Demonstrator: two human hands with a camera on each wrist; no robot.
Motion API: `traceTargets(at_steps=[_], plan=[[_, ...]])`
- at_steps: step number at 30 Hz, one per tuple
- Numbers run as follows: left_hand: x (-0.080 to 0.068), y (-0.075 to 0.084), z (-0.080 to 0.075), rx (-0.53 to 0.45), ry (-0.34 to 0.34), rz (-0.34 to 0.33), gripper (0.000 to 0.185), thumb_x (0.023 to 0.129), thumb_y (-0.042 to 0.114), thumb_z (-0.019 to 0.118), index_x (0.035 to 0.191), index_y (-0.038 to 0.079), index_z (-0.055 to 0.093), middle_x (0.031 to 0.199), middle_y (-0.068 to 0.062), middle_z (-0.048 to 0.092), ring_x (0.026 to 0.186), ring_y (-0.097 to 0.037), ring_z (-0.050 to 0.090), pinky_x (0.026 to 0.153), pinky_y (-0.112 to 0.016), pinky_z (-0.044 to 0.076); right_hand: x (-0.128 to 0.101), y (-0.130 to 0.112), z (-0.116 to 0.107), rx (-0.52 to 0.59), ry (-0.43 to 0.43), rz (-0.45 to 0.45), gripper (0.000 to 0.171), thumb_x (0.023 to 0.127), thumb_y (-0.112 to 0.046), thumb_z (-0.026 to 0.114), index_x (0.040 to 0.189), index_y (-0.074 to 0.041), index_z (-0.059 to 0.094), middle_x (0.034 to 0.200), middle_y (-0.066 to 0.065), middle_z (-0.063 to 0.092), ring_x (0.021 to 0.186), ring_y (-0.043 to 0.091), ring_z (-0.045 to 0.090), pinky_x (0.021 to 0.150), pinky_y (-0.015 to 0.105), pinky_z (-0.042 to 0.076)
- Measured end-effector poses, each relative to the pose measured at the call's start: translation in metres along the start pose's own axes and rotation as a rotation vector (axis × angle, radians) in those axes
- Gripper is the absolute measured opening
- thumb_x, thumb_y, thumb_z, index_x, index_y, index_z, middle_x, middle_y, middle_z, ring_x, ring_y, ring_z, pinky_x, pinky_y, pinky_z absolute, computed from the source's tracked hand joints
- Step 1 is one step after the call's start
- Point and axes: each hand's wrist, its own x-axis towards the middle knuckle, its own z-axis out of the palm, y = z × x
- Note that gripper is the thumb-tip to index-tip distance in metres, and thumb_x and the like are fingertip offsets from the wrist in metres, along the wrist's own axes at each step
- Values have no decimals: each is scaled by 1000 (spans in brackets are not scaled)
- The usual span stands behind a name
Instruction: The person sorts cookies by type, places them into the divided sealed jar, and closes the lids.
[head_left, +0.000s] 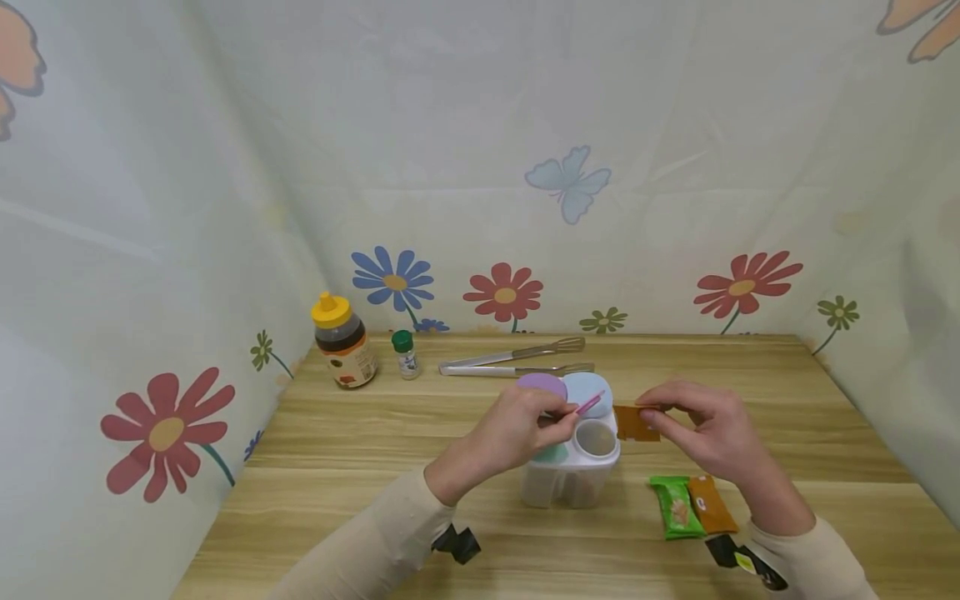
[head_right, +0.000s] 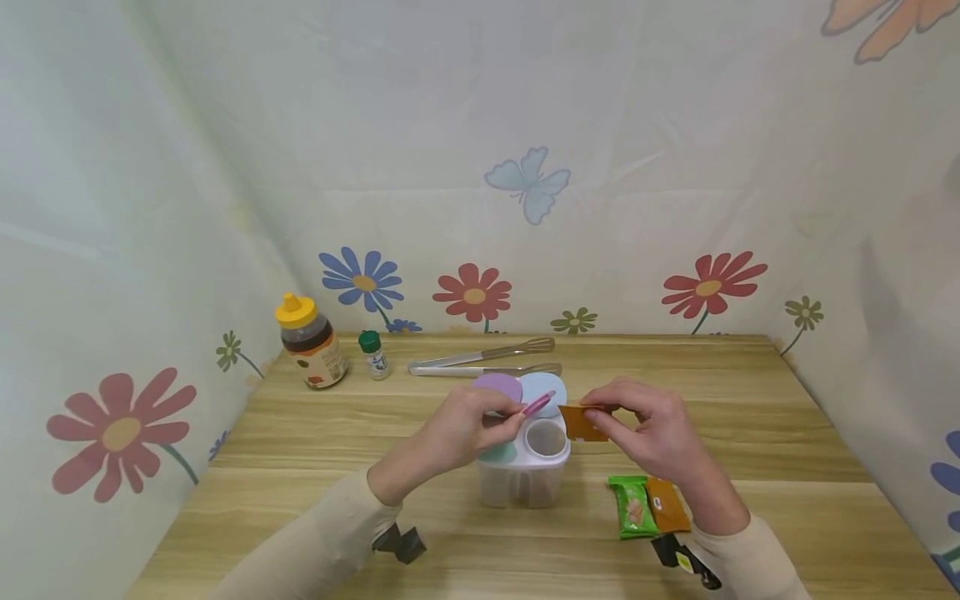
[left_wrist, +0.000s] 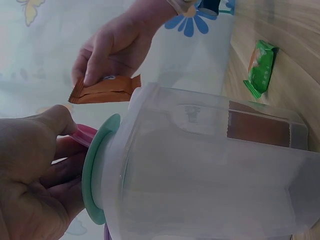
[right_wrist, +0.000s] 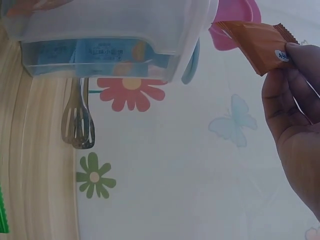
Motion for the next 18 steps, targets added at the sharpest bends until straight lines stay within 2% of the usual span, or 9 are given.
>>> traceTargets(at_steps=[6,12,18], plan=[[1,2,-1,4,-17,-15,10,89,14,68,84,8,74,76,2,70,65,1,54,62,-3,44,4,-1,2,53,11,-27,17,82,6,71,98,0,71,90,12,70,78,17,65,74,16,55],[1,2,-2,-24,-30,-34,10,89,14,68,84,8,74,75,3,69,63,-1,52,58,-6,44,11,-3,8,117,14,-77,21,80,12,70,99,4,70,90,15,69,78,18,65,74,18,55],[1,2,-2,-27,-26,-25,10,89,13,68,84,7,74,75,2,70,62,-1,52,57,-6,43,14,-2,16,162,10,-102,20,80,13,69,100,6,69,91,17,69,80,19,66,74,19,56]])
